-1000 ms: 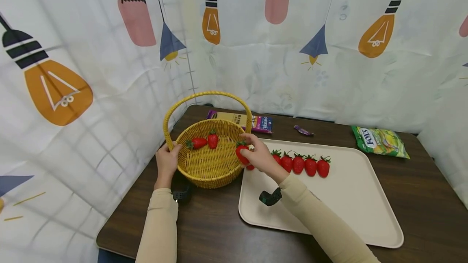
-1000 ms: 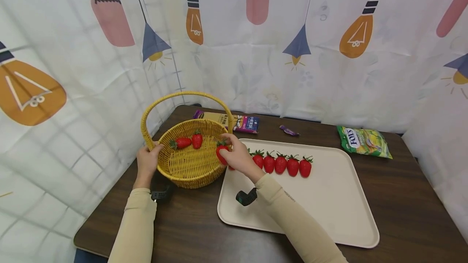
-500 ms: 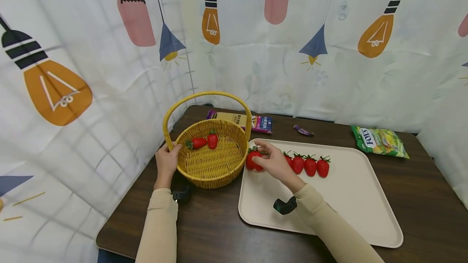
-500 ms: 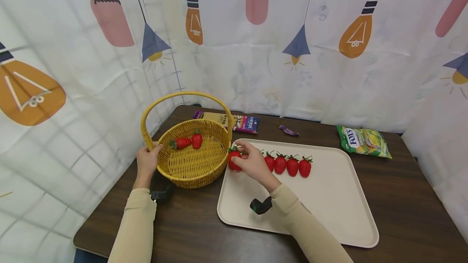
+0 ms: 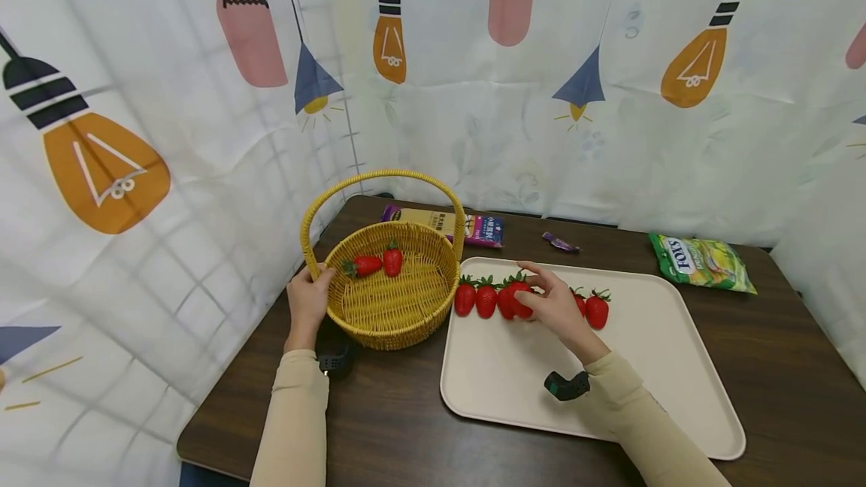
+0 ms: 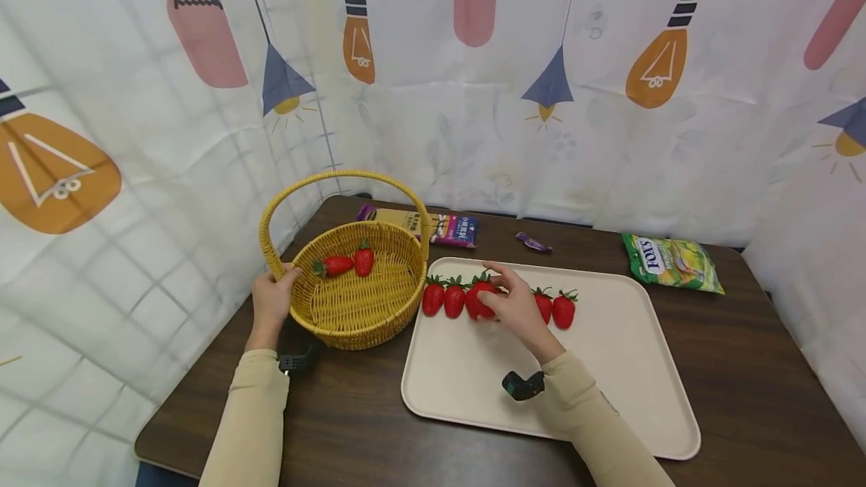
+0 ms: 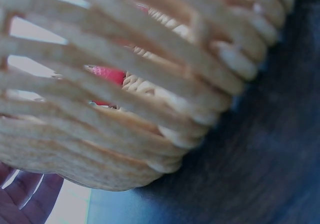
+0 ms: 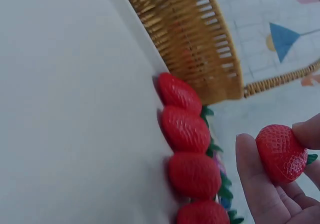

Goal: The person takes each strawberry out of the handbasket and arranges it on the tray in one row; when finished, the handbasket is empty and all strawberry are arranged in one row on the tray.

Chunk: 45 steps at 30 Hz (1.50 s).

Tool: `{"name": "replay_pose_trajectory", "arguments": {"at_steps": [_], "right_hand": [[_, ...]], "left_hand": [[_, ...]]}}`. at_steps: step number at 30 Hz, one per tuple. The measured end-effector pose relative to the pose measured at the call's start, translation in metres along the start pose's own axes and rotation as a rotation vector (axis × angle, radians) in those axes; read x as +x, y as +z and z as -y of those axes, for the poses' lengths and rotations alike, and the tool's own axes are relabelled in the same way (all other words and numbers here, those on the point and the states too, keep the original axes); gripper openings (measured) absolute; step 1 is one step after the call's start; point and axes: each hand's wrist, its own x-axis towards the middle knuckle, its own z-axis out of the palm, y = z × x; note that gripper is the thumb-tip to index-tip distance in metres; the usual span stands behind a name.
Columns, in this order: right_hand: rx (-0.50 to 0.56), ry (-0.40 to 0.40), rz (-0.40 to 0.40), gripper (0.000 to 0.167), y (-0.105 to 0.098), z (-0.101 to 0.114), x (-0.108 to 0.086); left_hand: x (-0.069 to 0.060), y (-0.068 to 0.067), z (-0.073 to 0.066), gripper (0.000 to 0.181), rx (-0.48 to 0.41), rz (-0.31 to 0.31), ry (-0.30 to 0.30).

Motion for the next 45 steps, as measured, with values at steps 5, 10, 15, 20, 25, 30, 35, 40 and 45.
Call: {"name": "replay_pose_trajectory", "arguments": {"at_steps": [5,10,15,20,25,30,35,40,45], "right_hand": [[0.041,0.022,-0.056,0.056,-0.019,-0.009,-0.003],[0.158,0.043,-0.102,0.054,-0.036,-0.017,-0.005],[0.183,0.079,-0.147,0.049,-0.056,-0.021,-0.006],[0.182,0.104,-0.212,0.045,-0.079,-0.024,-0.010],[0.157,0.136,-0.281,0.049,-0.099,-0.027,-0.012],[0.117,0.182,-0.303,0.051,-0.114,-0.033,-0.013],[0.050,0.147,-0.240,0.053,-0.129,-0.040,-0.016],[-0.038,0.159,-0.183,0.058,-0.145,-0.049,-0.021],[-0.123,0.193,-0.123,0.057,-0.157,-0.058,-0.024]], "left_hand": [[0.001,0.000,0.000,0.020,-0.002,0.005,0.005],[0.002,0.000,0.000,0.020,-0.007,0.002,0.007],[0.001,0.000,0.002,0.021,-0.014,-0.009,-0.005],[0.001,0.000,0.001,0.022,-0.012,-0.004,-0.005],[0.002,0.000,-0.001,0.022,-0.007,-0.003,-0.005],[0.001,0.000,-0.001,0.021,-0.008,-0.002,-0.008],[0.001,0.000,-0.001,0.021,-0.008,-0.004,-0.009],[0.001,0.000,-0.001,0.021,-0.010,-0.006,0.005],[0.000,-0.001,0.001,0.021,-0.013,-0.002,0.011]]}}
